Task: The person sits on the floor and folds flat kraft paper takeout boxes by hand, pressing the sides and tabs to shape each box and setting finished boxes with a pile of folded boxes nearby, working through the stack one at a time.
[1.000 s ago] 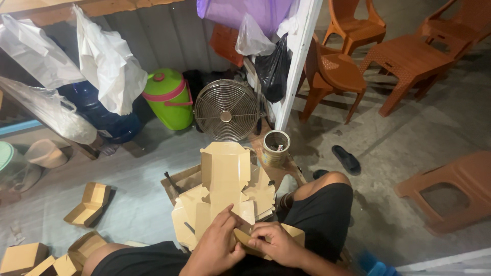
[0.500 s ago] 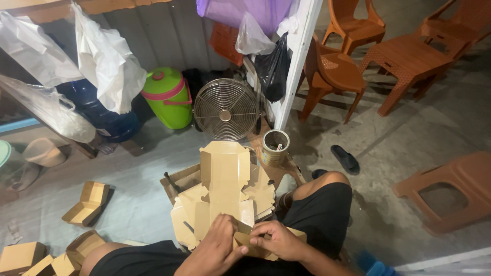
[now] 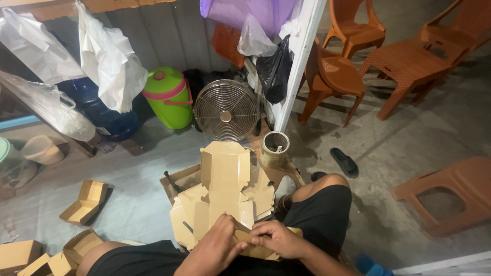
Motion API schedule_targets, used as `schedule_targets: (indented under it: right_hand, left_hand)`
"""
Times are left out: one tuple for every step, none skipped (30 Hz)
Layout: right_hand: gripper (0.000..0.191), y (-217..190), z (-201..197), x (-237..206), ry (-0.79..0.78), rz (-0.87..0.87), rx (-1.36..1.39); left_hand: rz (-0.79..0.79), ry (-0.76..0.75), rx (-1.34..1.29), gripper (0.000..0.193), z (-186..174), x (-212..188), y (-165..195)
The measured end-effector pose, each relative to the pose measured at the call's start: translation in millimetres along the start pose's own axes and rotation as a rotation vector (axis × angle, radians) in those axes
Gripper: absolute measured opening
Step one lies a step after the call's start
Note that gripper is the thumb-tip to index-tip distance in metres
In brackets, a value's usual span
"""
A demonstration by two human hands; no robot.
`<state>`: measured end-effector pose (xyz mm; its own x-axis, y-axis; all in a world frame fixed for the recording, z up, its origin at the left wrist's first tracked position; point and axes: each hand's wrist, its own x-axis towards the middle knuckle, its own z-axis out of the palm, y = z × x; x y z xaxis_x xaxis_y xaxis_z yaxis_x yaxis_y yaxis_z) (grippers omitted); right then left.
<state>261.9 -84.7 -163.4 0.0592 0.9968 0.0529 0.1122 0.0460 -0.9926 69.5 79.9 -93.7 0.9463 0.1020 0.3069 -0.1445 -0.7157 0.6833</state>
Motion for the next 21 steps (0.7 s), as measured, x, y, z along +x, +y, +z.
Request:
schedule_targets:
  right_hand:
    - [0.023,1.7,-0.5,-0.3,0.027,-0.016,-0.022]
    - [0.022,3.3,-1.3,-0.5,0.003,-0.005,0.017]
    - [0.022,4.8,-2.5,-0.5,-0.02,0.003,0.054]
    - [0.021,6.3,-4.1,-0.1,-0.043,0.011,0.092]
    - [0.022,7.5,-6.2,0.7,-0.091,0.087,0.167]
    - [0.024,8.6,-8.5,2.0,-0.14,0.164,0.243]
    - [0.027,9.5,-10.8,3.9,-0.189,0.24,0.317]
    - [0.023,10.2,-13.1,6.2,-0.239,0.204,0.272]
    - [0.02,10.7,-15.0,9.0,-0.287,0.168,0.226]
    - [0.017,11.1,-16.3,12.0,-0.332,0.135,0.184]
    - [0.014,11.3,-17.0,14.9,-0.325,0.114,0.166]
    - [0.012,11.5,-17.0,17.7,-0.319,0.093,0.146]
    - [0.01,11.5,-16.3,20.1,-0.315,0.071,0.125]
    - [0.01,11.2,-15.0,21.9,-0.299,0.106,0.112]
    - [0.01,11.2,-13.2,23.1,-0.283,0.143,0.101]
    - [0.012,11.3,-11.2,23.6,-0.268,0.181,0.093]
    - [0.011,12.0,-9.2,23.5,-0.264,0.159,0.077]
    - [0.011,12.2,-7.1,22.9,-0.26,0.138,0.06]
    - [0.011,12.2,-5.2,22.0,-0.254,0.117,0.044]
    - [0.012,12.2,-3.5,20.9,-0.254,0.089,0.002]
    - [0.012,12.2,-2.2,19.6,-0.254,0.06,-0.041]
  left_hand:
    - [-0.03,-0.002,-0.023,0.039,-2.0,0.1,0.8]
    - [-0.059,-0.004,-0.045,0.037,-3.6,0.2,1.5]
    - [-0.049,-0.03,-0.028,0.035,-4.8,0.5,2.3]
    - [-0.039,-0.055,-0.01,0.034,-5.3,1.0,2.9]
    - [-0.029,-0.077,0.007,0.032,-5.3,1.6,3.5]
    - [-0.001,-0.072,-0.042,0.029,-4.5,2.3,4.1]
    - [0.029,-0.066,-0.089,0.027,-3.3,3.3,4.4]
    - [0.062,-0.059,-0.134,0.026,-2.0,4.7,4.2]
    - [0.069,-0.036,-0.112,0.022,-0.6,5.8,3.9]
    - [0.074,-0.017,-0.094,0.018,1.2,6.6,3.8]
    - [0.081,0.003,-0.076,0.015,2.9,7.6,3.1]
    - [0.073,-0.004,-0.07,0.016,4.3,8.6,2.2]
    - [0.063,-0.009,-0.063,0.016,5.6,9.5,1.2]
    - [0.054,-0.014,-0.057,0.017,6.6,9.8,0.3]
    - [0.057,-0.013,-0.065,0.016,7.3,9.4,-0.4]
    - [0.058,-0.015,-0.073,0.015,7.8,8.6,-0.9]
    - [0.059,-0.016,-0.08,0.014,7.8,7.6,-1.4]
    - [0.062,-0.018,-0.084,0.015,7.6,6.5,-1.8]
    - [0.065,-0.021,-0.091,0.015,7.1,5.2,-2.0]
    - [0.069,-0.024,-0.097,0.015,6.3,4.2,-2.1]
    - [0.069,-0.038,-0.095,0.015,5.6,3.4,-2.1]
